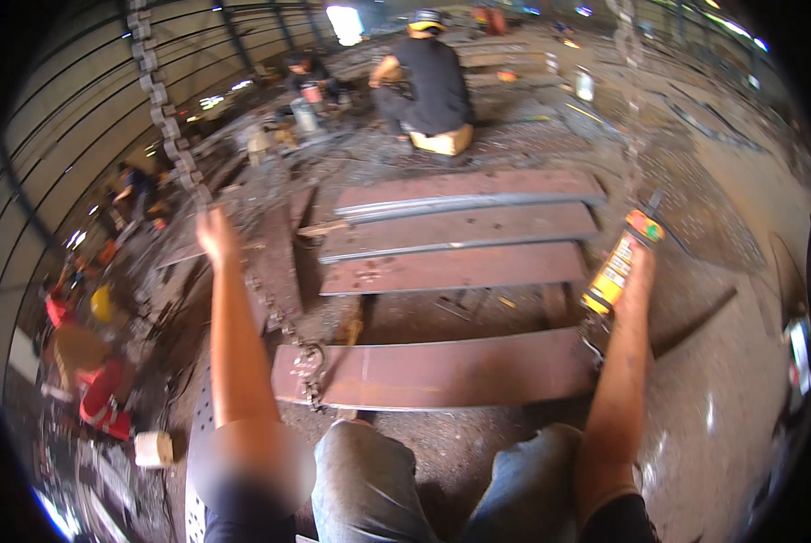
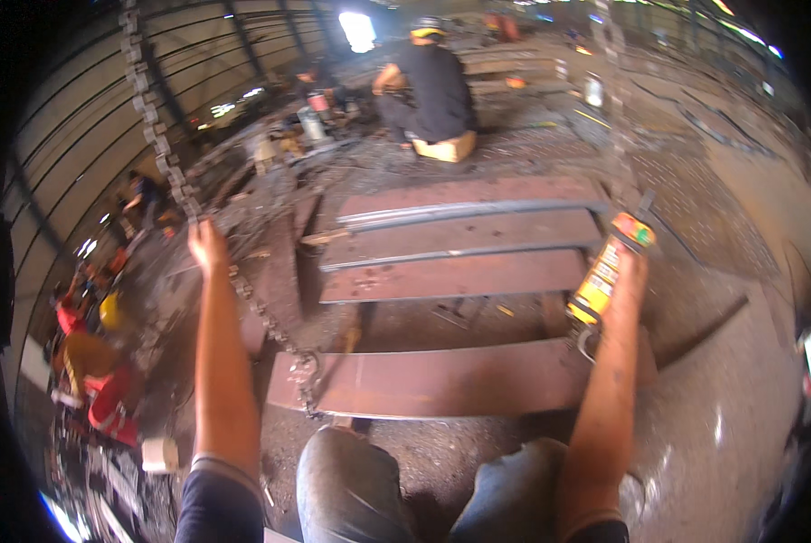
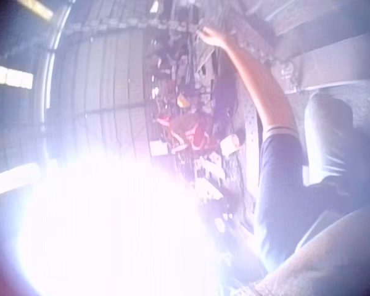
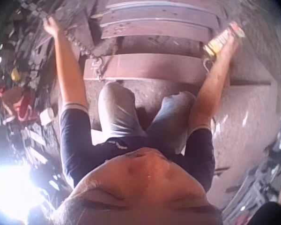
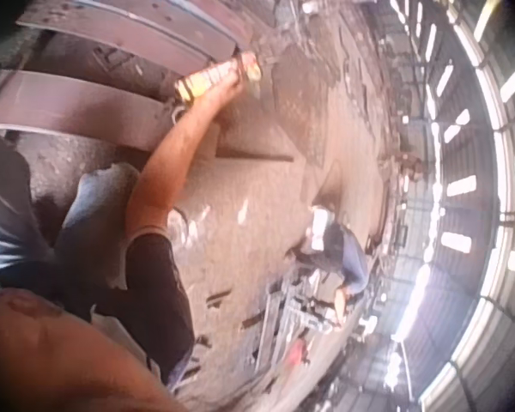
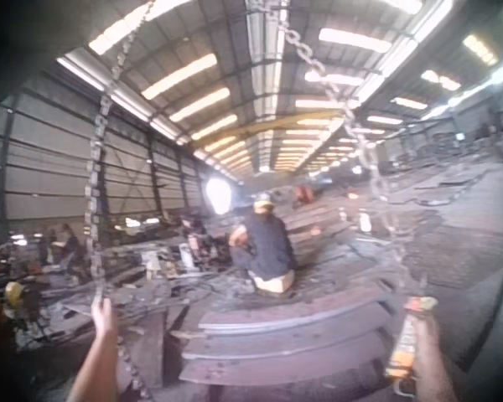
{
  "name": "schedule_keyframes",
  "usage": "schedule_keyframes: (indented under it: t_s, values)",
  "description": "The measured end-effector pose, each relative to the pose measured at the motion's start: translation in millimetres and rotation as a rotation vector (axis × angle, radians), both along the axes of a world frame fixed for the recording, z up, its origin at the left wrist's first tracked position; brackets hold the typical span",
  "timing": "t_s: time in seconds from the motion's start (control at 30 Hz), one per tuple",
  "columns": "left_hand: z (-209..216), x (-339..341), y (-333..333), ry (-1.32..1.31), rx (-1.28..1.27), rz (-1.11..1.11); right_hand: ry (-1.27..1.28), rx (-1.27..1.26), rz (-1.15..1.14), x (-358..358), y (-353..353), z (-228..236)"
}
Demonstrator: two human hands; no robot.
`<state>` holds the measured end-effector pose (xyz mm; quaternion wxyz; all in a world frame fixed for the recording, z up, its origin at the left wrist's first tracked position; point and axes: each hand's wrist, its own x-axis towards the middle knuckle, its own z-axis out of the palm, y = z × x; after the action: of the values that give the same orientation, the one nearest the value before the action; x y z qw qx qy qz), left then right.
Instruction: The person operates an overhead crane using a handheld remote to lift and move a long metal beam. They attach chains to the beam, lift it, and reposition it within the workshop while other workers are present in the background.
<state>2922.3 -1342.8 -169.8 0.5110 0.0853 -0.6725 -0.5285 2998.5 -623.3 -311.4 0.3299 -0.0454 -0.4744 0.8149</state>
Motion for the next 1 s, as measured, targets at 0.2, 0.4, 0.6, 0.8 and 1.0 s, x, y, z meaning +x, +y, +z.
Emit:
schedule_keyframes:
  t_s: [0.2, 0.4, 0.6, 0.8, 1.0]
  values:
    - [6.0, -25.0, 9.1, 0.200, -0.100, -0.053, -0.061, 0.057, 0.073, -0.8, -5.3, 4.4]
    - [6.2, -35.2, 16.1, 0.125, 0.072, -0.169, -0.113, 0.154, 0.082, -0.6, 2.2, -0.6]
    - [4.5, -37.0, 14.5, 0.184, 0.073, -0.134, -0.188, 0.389, -0.024, -12.7, 1.0, -13.9]
    - [5.4, -23.4, 15.6, 0.203, 0.033, -0.087, -0.134, 0.465, -0.056, -9.5, 4.0, -16.0]
    - [16.4, -2.8, 19.0, 0.197, 0.023, -0.103, -0.124, 0.448, -0.002, 11.3, 13.3, -5.4]
